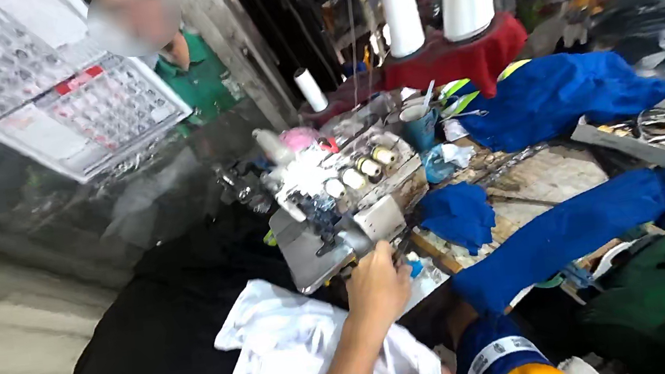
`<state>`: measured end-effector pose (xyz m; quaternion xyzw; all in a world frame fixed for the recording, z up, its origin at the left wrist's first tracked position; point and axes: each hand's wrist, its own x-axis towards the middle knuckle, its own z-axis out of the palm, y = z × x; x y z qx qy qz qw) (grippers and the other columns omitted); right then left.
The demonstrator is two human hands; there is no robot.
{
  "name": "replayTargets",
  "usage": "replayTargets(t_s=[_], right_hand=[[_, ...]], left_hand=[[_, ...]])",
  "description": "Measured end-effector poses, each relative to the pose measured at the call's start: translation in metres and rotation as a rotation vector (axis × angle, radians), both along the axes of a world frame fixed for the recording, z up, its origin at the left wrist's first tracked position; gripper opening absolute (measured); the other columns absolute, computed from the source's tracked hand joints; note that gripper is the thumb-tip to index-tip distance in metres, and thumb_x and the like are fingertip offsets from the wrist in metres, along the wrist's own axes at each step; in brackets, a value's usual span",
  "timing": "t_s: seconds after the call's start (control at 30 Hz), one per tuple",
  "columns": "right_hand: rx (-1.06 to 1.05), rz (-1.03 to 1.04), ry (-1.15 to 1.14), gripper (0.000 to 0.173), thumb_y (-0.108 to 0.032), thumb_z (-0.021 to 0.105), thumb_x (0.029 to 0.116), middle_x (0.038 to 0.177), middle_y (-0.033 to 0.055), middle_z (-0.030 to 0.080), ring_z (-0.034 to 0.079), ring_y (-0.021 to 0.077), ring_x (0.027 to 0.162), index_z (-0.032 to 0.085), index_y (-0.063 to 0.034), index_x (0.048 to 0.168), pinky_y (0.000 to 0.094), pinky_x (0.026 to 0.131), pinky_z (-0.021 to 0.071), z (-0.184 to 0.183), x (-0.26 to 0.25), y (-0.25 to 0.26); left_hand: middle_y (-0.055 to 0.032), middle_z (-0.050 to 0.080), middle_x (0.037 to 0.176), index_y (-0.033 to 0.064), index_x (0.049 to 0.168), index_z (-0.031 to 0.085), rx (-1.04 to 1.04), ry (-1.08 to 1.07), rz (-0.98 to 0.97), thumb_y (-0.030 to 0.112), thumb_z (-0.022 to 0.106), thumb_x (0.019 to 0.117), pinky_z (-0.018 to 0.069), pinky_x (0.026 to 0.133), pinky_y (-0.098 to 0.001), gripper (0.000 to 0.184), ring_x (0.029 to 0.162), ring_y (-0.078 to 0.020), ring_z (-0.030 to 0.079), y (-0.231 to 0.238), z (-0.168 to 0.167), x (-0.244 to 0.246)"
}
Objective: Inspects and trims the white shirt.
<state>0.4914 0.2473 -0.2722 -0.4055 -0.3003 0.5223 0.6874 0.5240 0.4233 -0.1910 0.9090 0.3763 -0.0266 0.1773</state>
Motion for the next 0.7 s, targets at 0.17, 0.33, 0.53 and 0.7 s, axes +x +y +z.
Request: replayTargets(t_s=[0.17, 0.33, 0.53, 0.7], right_hand=[[0.019, -0.072, 0.092, 0.028, -0.011, 0.056, 0.1055, 0.109, 0.0105, 0.074, 0.073, 0.0201, 0.099, 0.057, 0.0017, 0.13, 0.0417, 0.092, 0.0615, 0.008, 0.007, -0.004], [0.044, -0.179, 0.054, 0.03, -0.016, 0.051, 0.1085, 0.112, 0.0115, 0.073, 0.073, 0.0197, 0.102, 0.056, 0.0017, 0.132, 0.0411, 0.096, 0.0603, 0.017, 0.01, -0.003], [0.018, -0.262, -0.019, 0.029, -0.018, 0.047, 0.1098, 0.106, 0.0106, 0.075, 0.074, 0.0197, 0.097, 0.056, 0.0007, 0.13, 0.0403, 0.09, 0.0627, 0.036, 0.015, 0.003], [0.049, -0.343, -0.112, 0.031, -0.018, 0.049, 0.1093, 0.11, 0.011, 0.074, 0.073, 0.0189, 0.101, 0.055, 0.0019, 0.132, 0.0391, 0.094, 0.0609, 0.037, 0.02, 0.007]], left_hand=[[0.0012, 0.07, 0.088, 0.0197, 0.107, 0.07, 0.034, -0.183, -0.222, 0.039, 0.063, 0.1011, 0.0586, 0.069, -0.0463, 0.021, 0.079, -0.016, 0.068, -0.008, 0.042, -0.049], [0.0112, 0.067, 0.085, 0.0278, 0.102, 0.072, 0.061, -0.423, -0.116, 0.045, 0.061, 0.0998, 0.0545, 0.059, -0.0308, 0.02, 0.069, -0.0056, 0.061, 0.006, 0.066, -0.154], [0.0056, 0.07, 0.1, 0.0226, 0.106, 0.076, 0.285, -0.47, 0.059, 0.052, 0.066, 0.0939, 0.0586, 0.069, -0.0315, 0.033, 0.082, -0.0065, 0.065, 0.003, 0.005, -0.233], [0.0021, 0.067, 0.095, 0.0119, 0.101, 0.073, 0.367, -0.861, 0.157, 0.028, 0.07, 0.0936, 0.0484, 0.053, -0.0183, 0.018, 0.067, -0.0015, 0.057, -0.003, 0.005, -0.239]])
